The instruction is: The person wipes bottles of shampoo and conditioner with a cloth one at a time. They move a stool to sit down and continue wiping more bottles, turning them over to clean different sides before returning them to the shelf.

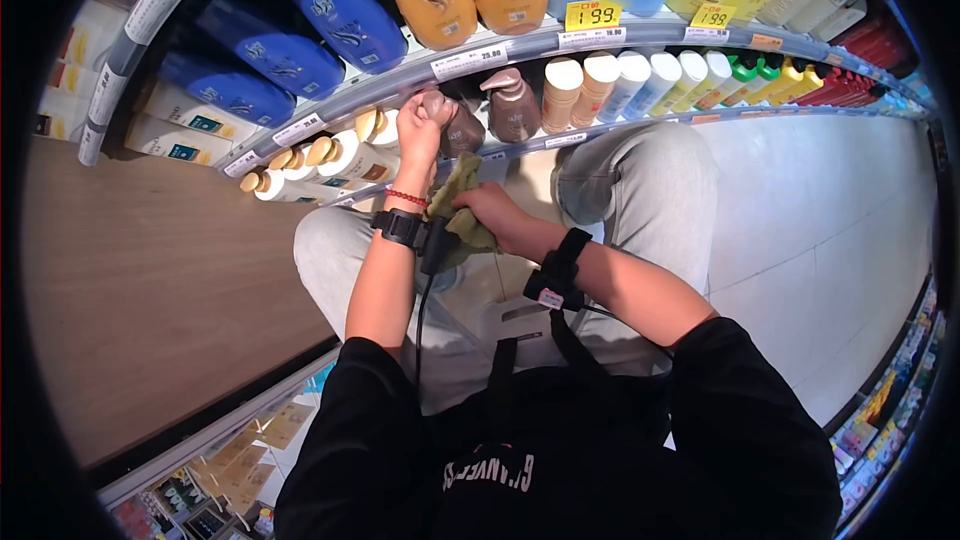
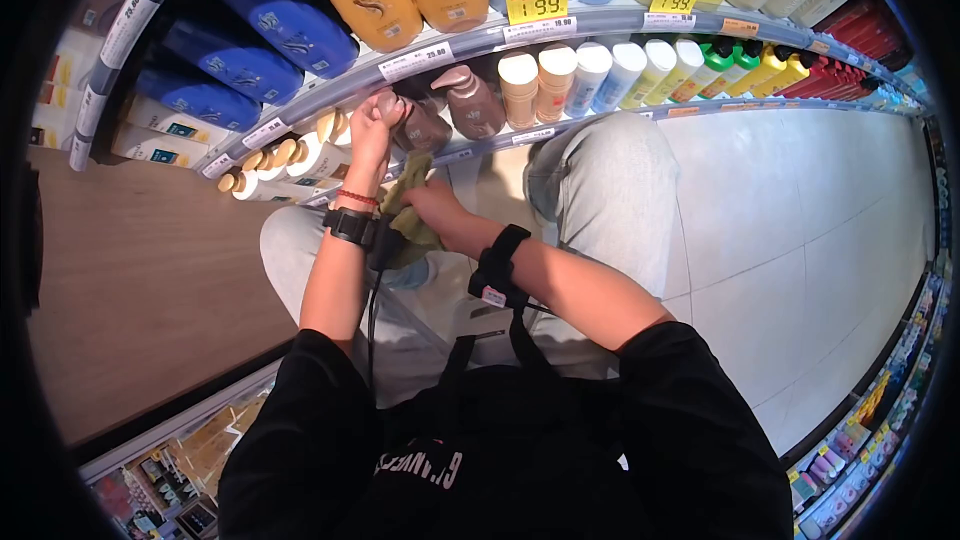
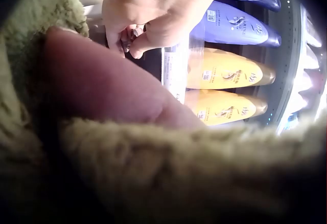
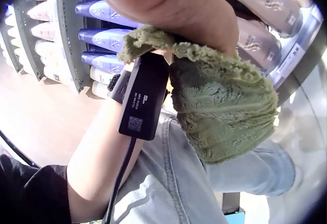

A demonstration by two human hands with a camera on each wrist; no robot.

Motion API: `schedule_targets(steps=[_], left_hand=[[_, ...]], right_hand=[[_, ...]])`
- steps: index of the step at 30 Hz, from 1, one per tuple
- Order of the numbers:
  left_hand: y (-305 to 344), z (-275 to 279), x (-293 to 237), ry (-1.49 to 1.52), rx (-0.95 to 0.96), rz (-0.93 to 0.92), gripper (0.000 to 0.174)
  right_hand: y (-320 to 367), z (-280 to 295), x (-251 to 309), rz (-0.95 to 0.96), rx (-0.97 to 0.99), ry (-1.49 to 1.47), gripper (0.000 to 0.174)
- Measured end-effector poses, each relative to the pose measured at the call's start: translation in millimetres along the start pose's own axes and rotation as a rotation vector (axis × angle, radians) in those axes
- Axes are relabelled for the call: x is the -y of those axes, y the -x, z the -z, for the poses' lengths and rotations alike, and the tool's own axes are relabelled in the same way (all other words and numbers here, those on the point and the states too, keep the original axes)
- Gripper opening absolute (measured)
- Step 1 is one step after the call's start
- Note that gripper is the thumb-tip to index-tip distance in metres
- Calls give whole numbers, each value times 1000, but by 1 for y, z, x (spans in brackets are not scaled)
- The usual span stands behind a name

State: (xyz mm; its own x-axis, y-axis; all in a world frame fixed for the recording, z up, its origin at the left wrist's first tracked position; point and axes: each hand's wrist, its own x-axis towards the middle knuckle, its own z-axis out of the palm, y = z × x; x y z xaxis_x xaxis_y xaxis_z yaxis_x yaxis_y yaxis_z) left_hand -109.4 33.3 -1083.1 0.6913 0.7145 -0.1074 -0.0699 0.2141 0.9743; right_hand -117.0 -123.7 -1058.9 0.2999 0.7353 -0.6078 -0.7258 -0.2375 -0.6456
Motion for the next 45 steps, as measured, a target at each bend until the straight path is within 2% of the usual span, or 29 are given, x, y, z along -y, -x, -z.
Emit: schedule_targets(steps=[10, 13, 16, 19, 20, 23, 24, 27, 30, 34, 37, 41, 43, 45], left_hand=[[-2, 5, -11, 23, 121, 162, 34], [-4, 7, -27, -162, 71, 223, 32], [1, 10, -46, -248, 67, 259, 28], [-32, 49, -7, -931, 29, -34, 30], [6, 13, -56, -1219, -41, -167, 32], [34, -18, -85, -1293, -77, -286, 30], [33, -24, -83, -1136, -2, -307, 29], [28, -45, -84, -995, 255, -77, 33], [8, -47, -22, -977, 240, -482, 40], [4, -69, -16, -1106, 271, -338, 49], [0, -83, -14, -1112, 235, -339, 53], [-1, -90, -15, -1117, 125, -307, 41], [4, -89, -20, -1107, 177, -256, 30], [10, -85, -16, -1019, 207, -316, 26]], right_hand=[[13, -5, 11, 41, 78, 45, 23], [7, -3, 6, 53, 21, 200, 25], [-6, 10, 8, 227, 45, 482, 27], [-5, 26, 23, 624, -8, 912, 28], [-1, 31, 27, 755, -43, 1000, 24], [22, 34, 54, 426, -31, 1153, 30], [19, 40, 49, 517, -61, 1294, 29], [26, 51, 48, 540, -38, 1515, 27], [27, 60, 48, 337, 50, 1696, 26], [28, 63, 50, 158, 69, 1686, 25], [31, 63, 52, 215, 21, 1693, 24], [31, 65, 56, 235, 9, 1733, 24], [38, 66, 65, 265, 24, 1694, 24], [43, 63, 75, 243, 5, 1663, 25]])
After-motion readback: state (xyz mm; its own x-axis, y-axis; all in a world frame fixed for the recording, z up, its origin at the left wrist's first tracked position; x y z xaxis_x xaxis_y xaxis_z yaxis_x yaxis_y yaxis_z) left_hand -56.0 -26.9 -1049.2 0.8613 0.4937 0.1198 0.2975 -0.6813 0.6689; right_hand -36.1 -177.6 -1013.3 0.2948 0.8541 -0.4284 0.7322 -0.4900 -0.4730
